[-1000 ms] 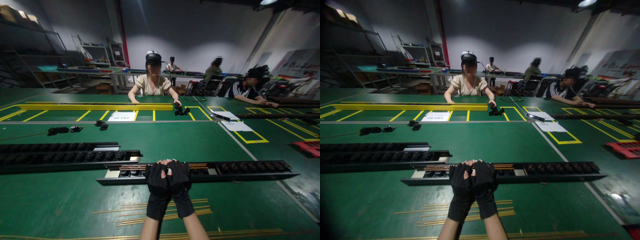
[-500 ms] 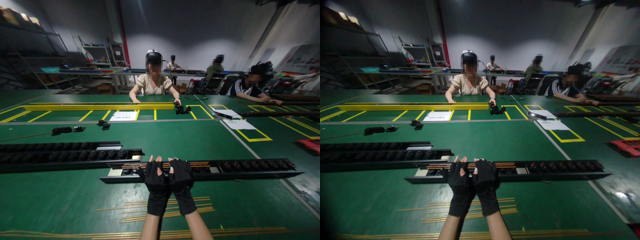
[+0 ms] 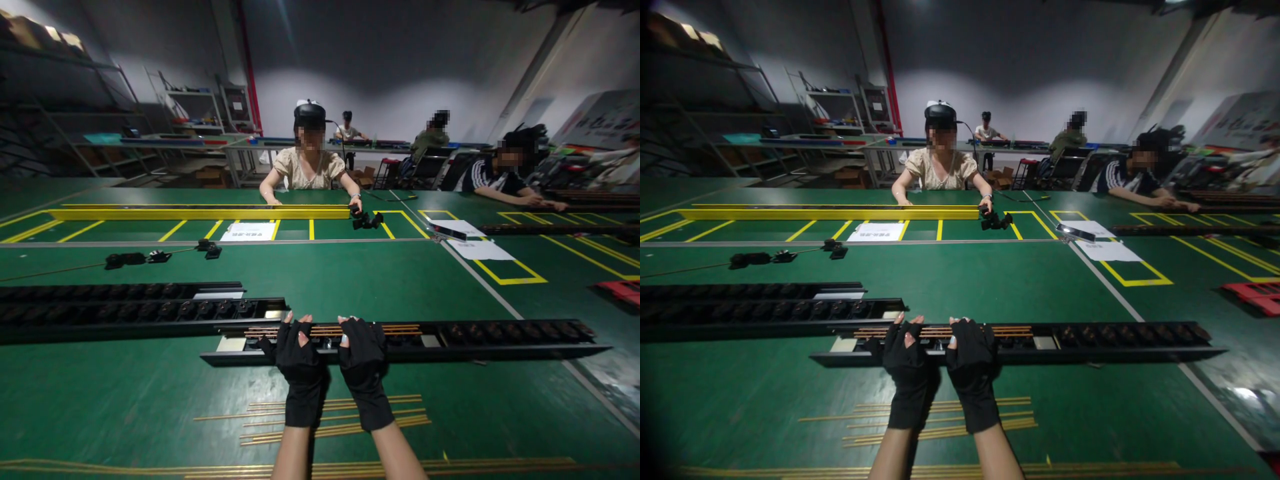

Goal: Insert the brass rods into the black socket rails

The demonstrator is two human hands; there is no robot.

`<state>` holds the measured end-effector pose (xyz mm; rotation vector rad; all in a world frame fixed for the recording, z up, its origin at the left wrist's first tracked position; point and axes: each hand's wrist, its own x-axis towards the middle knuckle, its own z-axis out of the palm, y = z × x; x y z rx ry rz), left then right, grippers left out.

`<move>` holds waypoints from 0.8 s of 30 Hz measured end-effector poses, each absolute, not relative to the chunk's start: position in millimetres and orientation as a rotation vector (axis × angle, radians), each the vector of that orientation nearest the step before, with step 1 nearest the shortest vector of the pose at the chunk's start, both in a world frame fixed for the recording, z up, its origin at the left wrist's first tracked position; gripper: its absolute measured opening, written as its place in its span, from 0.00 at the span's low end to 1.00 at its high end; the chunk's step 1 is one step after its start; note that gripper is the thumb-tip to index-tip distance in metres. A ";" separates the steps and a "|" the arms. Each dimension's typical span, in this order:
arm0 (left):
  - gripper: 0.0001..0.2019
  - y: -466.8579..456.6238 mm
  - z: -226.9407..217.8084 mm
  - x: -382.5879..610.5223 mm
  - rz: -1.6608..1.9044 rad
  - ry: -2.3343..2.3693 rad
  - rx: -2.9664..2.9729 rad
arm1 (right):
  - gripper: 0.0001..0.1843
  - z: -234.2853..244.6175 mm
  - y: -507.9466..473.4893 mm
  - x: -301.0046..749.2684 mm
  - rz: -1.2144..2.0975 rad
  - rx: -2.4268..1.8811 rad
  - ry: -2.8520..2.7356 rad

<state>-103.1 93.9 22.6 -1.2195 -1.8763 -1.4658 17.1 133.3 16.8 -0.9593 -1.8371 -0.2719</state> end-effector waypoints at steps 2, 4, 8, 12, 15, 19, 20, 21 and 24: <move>0.23 94.0 22.1 -103.9 -1.501 -1.871 -1.221 | 0.19 15.6 132.9 17.4 -0.255 -0.965 -1.837; 0.23 94.4 21.4 -105.3 -1.554 -1.836 -1.194 | 0.19 15.0 132.2 17.4 -0.242 -0.977 -1.833; 0.23 95.4 18.9 -109.1 -1.601 -1.861 -1.099 | 0.19 15.7 131.2 17.1 -0.234 -0.994 -1.835; 0.24 95.3 17.2 -113.0 -1.603 -1.899 -1.087 | 0.19 17.9 131.7 17.4 -0.251 -0.992 -1.841; 0.26 93.3 17.9 -118.8 -1.596 -1.925 -1.054 | 0.19 18.6 132.4 17.9 -0.253 -0.982 -1.841; 0.25 90.8 17.2 -127.9 -1.633 -2.003 -0.934 | 0.19 17.4 132.4 17.6 -0.253 -0.980 -1.840; 0.24 90.6 16.3 -129.6 -1.655 -2.004 -0.928 | 0.19 17.1 132.3 17.4 -0.248 -0.986 -1.840; 0.24 90.4 14.9 -131.0 -1.668 -1.997 -0.926 | 0.19 16.8 132.1 17.2 -0.243 -0.995 -1.840; 0.25 89.6 9.1 -134.8 -1.651 -2.000 -0.987 | 0.19 16.7 131.7 16.8 -0.232 -1.010 -1.835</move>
